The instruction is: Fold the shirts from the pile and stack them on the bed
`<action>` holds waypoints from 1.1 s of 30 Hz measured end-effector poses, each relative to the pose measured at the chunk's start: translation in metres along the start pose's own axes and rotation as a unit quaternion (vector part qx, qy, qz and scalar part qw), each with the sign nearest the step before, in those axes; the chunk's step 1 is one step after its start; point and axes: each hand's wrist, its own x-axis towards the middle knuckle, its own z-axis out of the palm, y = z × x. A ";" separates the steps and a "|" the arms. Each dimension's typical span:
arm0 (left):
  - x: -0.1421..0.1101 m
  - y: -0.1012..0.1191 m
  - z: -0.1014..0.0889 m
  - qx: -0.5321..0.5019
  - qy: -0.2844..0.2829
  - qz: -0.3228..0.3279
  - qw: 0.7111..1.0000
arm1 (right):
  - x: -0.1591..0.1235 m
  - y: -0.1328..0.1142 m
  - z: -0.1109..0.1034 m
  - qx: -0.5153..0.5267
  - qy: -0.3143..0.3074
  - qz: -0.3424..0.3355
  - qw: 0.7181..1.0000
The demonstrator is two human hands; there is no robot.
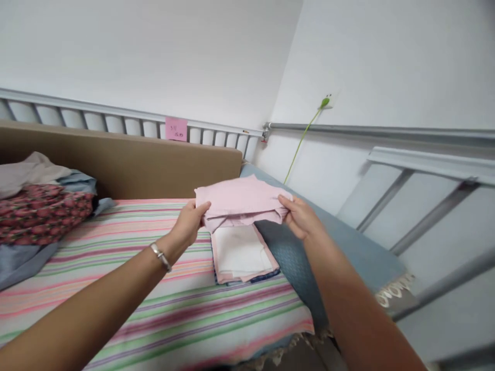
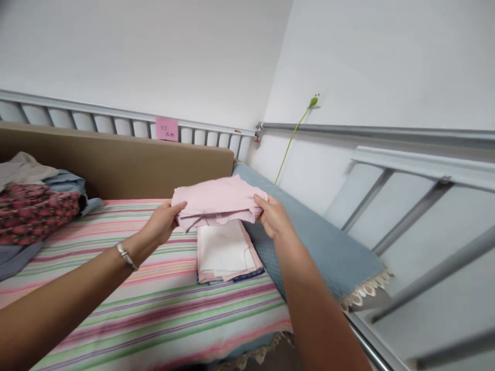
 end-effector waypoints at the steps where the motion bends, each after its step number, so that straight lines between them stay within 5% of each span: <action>1: 0.011 -0.024 0.003 0.001 0.016 -0.040 0.999 | 0.008 0.022 -0.011 0.009 0.021 0.029 0.999; 6: 0.030 -0.154 -0.004 0.079 0.073 -0.236 0.966 | 0.012 0.161 -0.063 0.014 0.114 0.213 0.970; 10: 0.028 -0.195 -0.016 0.107 0.080 -0.286 0.949 | 0.000 0.217 -0.091 0.017 0.138 0.273 0.952; 17: 0.027 -0.182 -0.003 0.097 0.034 -0.273 0.957 | 0.012 0.202 -0.118 0.012 0.132 0.265 0.955; 22: 0.010 -0.198 0.000 0.105 0.048 -0.281 0.953 | 0.000 0.209 -0.123 -0.042 0.133 0.291 0.946; 29: -0.005 -0.196 -0.008 0.081 0.015 -0.279 0.957 | -0.011 0.204 -0.122 -0.139 0.114 0.293 0.939; 33: -0.026 -0.179 -0.036 0.137 0.007 -0.246 0.959 | -0.009 0.187 -0.122 -0.267 0.135 0.257 0.919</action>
